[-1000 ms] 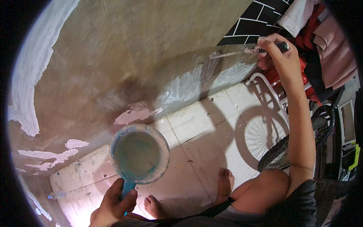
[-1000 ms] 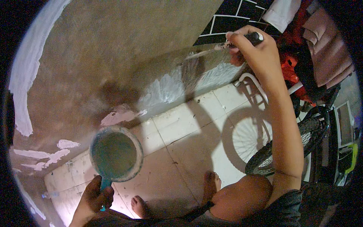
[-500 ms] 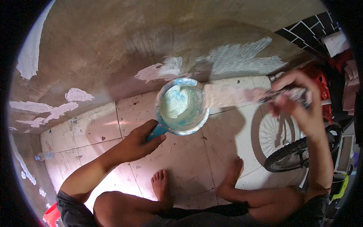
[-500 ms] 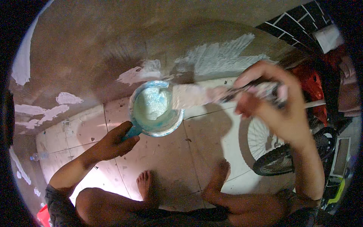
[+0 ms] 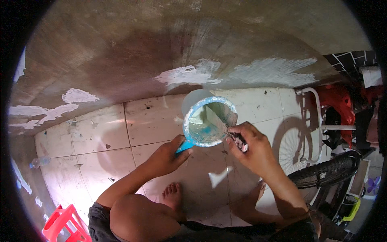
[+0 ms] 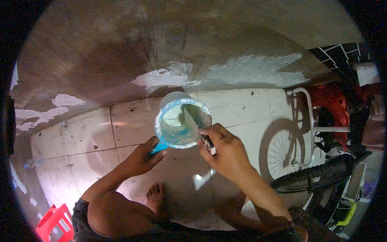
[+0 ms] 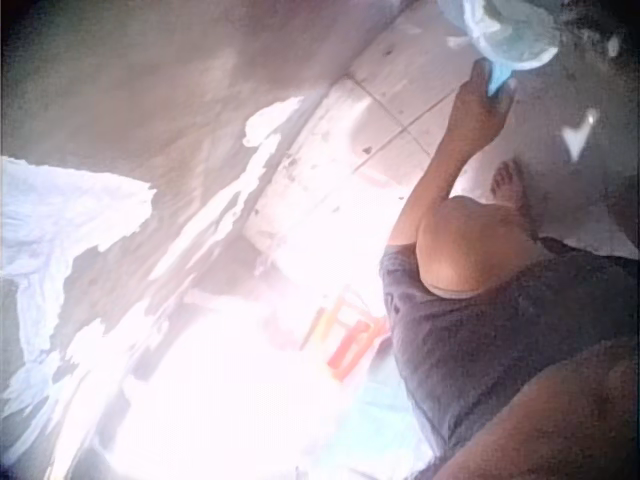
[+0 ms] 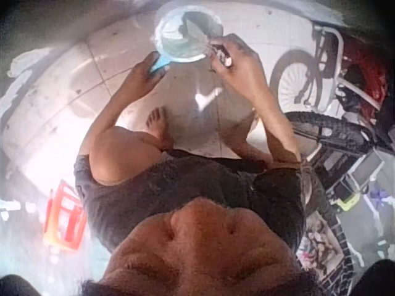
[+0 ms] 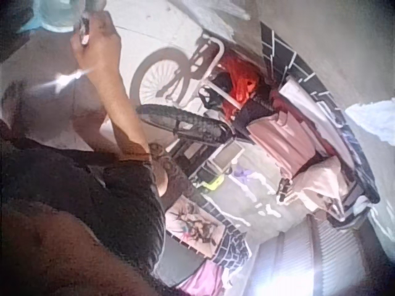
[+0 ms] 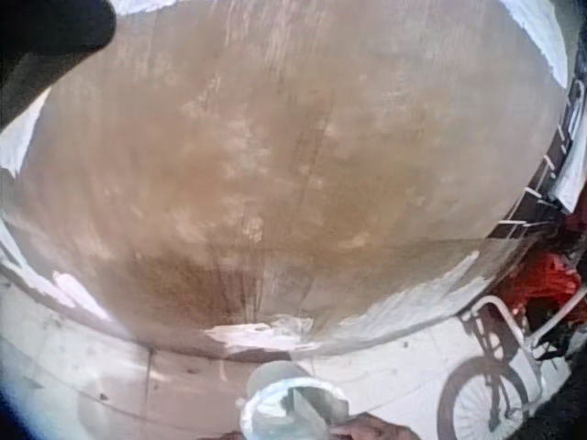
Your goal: The person applies white compound from a container onto a wall using a scraper tool.
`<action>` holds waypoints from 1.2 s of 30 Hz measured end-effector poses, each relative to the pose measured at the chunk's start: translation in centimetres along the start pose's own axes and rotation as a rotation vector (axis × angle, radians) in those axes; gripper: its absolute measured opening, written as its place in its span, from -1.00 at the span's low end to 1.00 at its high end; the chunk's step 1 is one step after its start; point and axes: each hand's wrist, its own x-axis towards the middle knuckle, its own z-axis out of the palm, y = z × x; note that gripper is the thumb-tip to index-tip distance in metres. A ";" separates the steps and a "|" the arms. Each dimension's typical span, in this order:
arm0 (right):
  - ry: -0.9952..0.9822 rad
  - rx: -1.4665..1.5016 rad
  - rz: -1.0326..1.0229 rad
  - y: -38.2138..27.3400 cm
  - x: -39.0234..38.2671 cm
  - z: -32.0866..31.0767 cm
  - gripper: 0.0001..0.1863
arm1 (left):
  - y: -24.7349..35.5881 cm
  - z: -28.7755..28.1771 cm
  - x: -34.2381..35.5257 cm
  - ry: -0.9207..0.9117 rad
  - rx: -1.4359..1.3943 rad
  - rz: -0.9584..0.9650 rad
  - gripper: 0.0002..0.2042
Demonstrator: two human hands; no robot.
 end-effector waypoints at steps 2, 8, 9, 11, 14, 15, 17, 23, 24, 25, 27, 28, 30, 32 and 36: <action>-0.036 -0.008 0.044 -0.4 0.0 1.1 -0.68 | -0.3 0.3 0.0 -0.003 -0.012 -0.018 -0.65; 0.083 0.020 0.000 0.4 -0.7 3.1 -0.68 | -0.8 0.7 0.1 0.002 0.028 -0.065 -0.66; 0.082 0.079 0.009 0.4 -1.0 3.4 -0.68 | -0.9 0.8 0.1 0.014 0.043 -0.056 -0.66; 0.076 0.182 0.021 0.4 -1.6 3.8 -0.67 | -0.3 1.0 0.4 -0.003 0.061 -0.069 -0.66; 0.043 0.126 0.050 0.2 -2.5 3.9 -0.61 | 0.2 1.5 0.6 -0.027 0.080 -0.084 -0.67; 0.041 0.127 0.025 0.3 -2.8 4.1 -0.61 | 0.3 1.7 0.6 -0.035 0.085 -0.090 -0.67; 0.041 0.121 -0.025 0.6 -3.3 4.5 -0.61 | 0.7 1.9 0.7 -0.022 0.107 -0.045 -0.68; 0.367 0.473 0.116 1.3 -3.7 3.3 -0.75 | 0.8 1.9 0.0 0.061 0.127 -0.013 -0.70; 0.375 0.622 0.240 1.3 -3.8 3.2 -0.78 | 0.6 1.8 -0.2 0.092 0.123 0.003 -0.70; 0.380 0.765 0.366 1.5 -3.9 3.1 -0.80 | 0.6 1.8 -0.2 0.087 0.077 -0.029 -0.70; 0.433 0.986 0.477 1.5 -3.8 2.7 -0.83 | 0.6 1.7 -0.2 0.075 -0.015 -0.091 -0.71; 0.443 1.049 0.506 1.7 -3.8 2.4 -0.83 | 0.4 1.8 -0.1 0.080 -0.013 -0.113 -0.71; 0.469 1.178 0.566 2.1 -4.1 1.7 -0.83 | 0.2 1.8 -0.1 0.083 -0.006 -0.154 -0.71; 0.472 1.251 0.530 2.7 -4.2 1.3 -0.80 | -0.2 2.0 -0.5 0.096 -0.063 -0.189 -0.72; 0.514 1.402 0.446 3.2 -4.0 -0.7 -0.76 | -1.8 2.9 -0.8 0.106 -0.061 -0.151 -0.71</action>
